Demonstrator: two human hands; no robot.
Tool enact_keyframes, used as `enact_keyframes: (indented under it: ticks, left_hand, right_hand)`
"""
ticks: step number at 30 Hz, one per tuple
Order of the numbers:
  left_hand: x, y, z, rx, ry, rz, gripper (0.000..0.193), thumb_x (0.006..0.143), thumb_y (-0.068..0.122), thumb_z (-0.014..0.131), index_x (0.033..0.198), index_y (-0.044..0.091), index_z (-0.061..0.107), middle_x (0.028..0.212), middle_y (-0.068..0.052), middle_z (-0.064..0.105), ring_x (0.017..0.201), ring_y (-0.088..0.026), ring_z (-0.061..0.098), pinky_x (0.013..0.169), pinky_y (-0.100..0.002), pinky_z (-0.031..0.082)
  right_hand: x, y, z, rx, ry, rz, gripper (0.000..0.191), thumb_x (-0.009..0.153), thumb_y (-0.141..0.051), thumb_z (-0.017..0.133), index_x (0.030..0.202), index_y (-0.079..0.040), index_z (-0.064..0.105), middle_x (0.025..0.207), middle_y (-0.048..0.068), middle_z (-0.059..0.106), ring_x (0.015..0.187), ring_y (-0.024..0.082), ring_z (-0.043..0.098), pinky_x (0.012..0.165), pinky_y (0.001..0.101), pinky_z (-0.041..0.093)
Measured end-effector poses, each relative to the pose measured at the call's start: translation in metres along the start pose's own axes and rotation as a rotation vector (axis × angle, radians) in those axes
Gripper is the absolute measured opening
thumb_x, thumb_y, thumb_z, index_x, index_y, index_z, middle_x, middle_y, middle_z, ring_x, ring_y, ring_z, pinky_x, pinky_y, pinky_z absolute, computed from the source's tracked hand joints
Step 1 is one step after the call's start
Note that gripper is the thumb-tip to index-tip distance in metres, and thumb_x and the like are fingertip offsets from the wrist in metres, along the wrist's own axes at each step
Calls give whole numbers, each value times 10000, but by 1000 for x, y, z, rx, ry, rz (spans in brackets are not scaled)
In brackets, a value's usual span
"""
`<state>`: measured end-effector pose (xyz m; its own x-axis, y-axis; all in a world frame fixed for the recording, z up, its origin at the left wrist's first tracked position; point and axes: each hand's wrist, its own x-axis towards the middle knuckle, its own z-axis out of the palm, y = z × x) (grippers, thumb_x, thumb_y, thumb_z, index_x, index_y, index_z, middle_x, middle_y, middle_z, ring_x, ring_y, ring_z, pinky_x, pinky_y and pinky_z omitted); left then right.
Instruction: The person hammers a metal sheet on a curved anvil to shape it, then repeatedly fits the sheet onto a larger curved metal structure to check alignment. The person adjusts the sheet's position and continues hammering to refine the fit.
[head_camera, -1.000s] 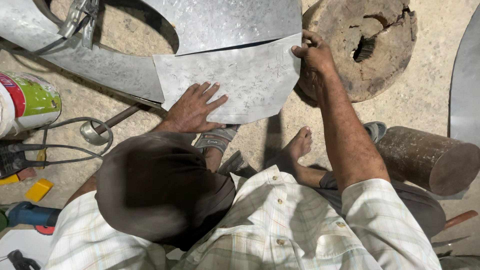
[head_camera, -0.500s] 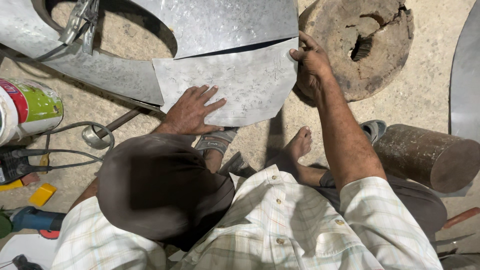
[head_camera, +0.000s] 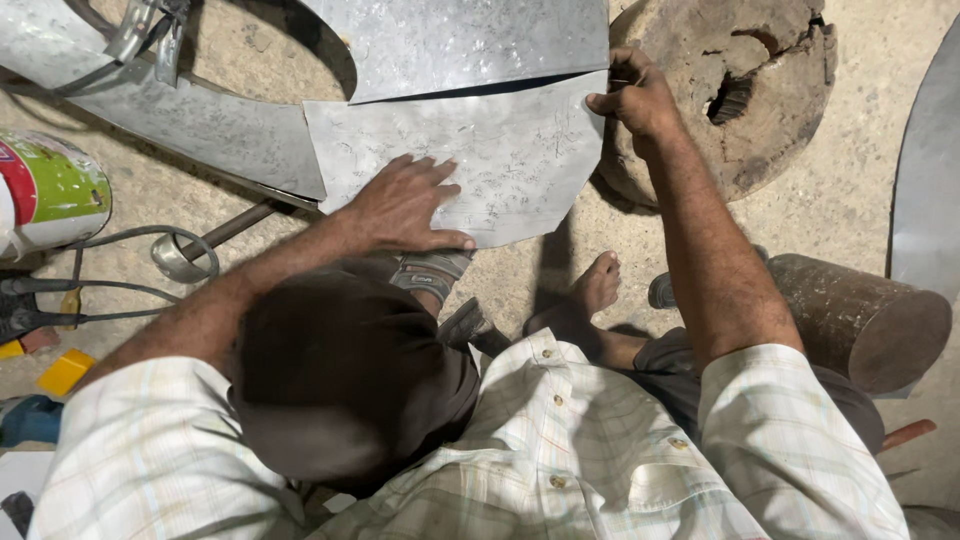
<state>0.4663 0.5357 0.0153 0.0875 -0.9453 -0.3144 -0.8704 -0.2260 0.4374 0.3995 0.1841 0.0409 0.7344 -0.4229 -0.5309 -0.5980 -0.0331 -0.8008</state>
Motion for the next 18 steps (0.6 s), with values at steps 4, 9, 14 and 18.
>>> enact_keyframes:
  ticks: [4, 9, 14, 18]
  left_hand:
    - [30, 8, -51, 193, -293, 198, 1066, 842, 889, 354, 1465, 41, 520, 1579, -203, 459, 1393, -371, 495, 1131, -557, 375]
    - [61, 49, -90, 308, -464, 189, 974, 946, 829, 271, 1481, 55, 522, 1509, -220, 521, 1369, -356, 532, 1201, -566, 356]
    - [103, 114, -34, 37, 36, 20, 1010, 904, 830, 360, 1556, 66, 250, 1628, -223, 171, 1488, -380, 222, 1178, -609, 158]
    - [131, 139, 16, 107, 99, -22, 997, 944, 801, 356, 1625, 93, 184, 1687, -180, 79, 1555, -350, 152, 1266, -570, 123]
  right_hand:
    - [-1, -17, 2, -134, 7, 117, 453, 853, 33, 743, 1245, -131, 586, 1203, 126, 707, 1128, 250, 708, 1000, 416, 616]
    - [-2, -23, 4, -171, 49, 79, 449, 840, 37, 760, 1222, -124, 587, 1212, 112, 693, 1105, 248, 708, 938, 417, 590]
    - [-2, -9, 4, -143, 42, -101, 481, 812, 41, 804, 1225, -111, 611, 1199, 115, 731, 1095, 259, 724, 949, 415, 631]
    - [-3, -1, -6, -188, 30, -140, 506, 811, -10, 825, 1259, -95, 606, 1203, 121, 738, 1119, 260, 734, 966, 410, 624]
